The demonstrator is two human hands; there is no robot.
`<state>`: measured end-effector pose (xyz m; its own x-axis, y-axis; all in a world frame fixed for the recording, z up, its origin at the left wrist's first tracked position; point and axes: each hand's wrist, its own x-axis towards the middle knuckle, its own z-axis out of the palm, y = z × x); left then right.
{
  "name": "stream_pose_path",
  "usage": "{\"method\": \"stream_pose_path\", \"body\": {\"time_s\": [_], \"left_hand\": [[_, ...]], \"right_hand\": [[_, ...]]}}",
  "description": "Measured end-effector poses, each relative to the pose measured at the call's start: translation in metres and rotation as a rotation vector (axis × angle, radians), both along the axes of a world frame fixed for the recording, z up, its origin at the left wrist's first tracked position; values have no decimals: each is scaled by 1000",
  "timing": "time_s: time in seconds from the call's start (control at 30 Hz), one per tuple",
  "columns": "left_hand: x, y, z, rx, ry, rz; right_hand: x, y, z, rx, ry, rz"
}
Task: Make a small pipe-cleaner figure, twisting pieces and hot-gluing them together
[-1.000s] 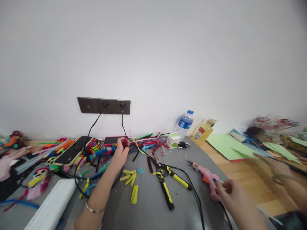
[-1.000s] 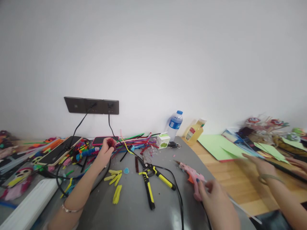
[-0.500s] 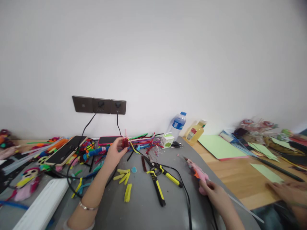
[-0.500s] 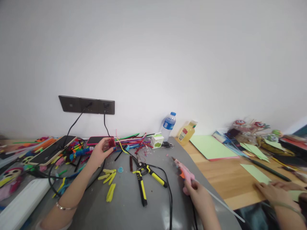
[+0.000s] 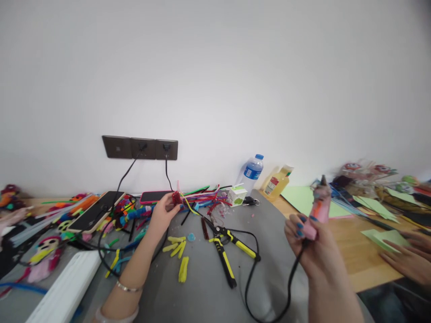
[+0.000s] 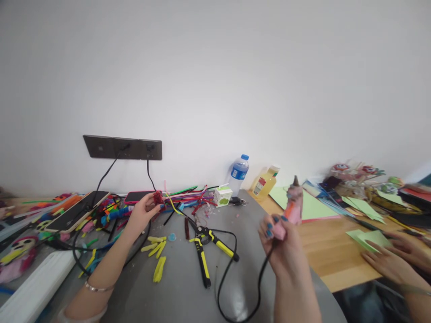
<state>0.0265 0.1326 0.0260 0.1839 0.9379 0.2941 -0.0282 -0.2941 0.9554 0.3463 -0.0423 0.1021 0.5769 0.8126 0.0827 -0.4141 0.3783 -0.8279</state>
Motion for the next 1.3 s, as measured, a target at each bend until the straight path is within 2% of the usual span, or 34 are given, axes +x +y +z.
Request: {"method": "stream_pose_path", "body": {"time_s": [0.1, 0.17, 0.23, 0.3, 0.4, 0.57, 0.67, 0.87, 1.0, 1.17, 1.3], "left_hand": [[0, -2, 5, -47, 11, -19], [0, -5, 10, -97, 10, -26], [1, -7, 14, -126, 19, -17], [1, -8, 16, -146, -1, -13], [1, -9, 15, -216, -40, -12], [1, -9, 10, -365, -106, -51], [0, -7, 7, -314, -74, -52], [-7, -1, 5, 28, 109, 111], [-13, 1, 6, 153, 196, 239], [-15, 3, 5, 154, 179, 236], [-14, 4, 2, 135, 148, 235]], "right_hand": [[-32, 35, 23, 89, 26, -93], [-61, 58, 27, 107, -43, -58], [-92, 79, 22, 68, -136, 84], [-119, 97, 10, 56, -190, 245], [-141, 117, -15, 84, -93, 451], [-133, 133, -50, 84, 36, 639], [-124, 133, -61, 118, -2, 649], [-125, 131, -71, 95, -163, 626], [-129, 130, -79, 45, -368, 614], [-133, 124, -80, 56, -695, 572], [-134, 120, -75, 53, -808, 531]]}}
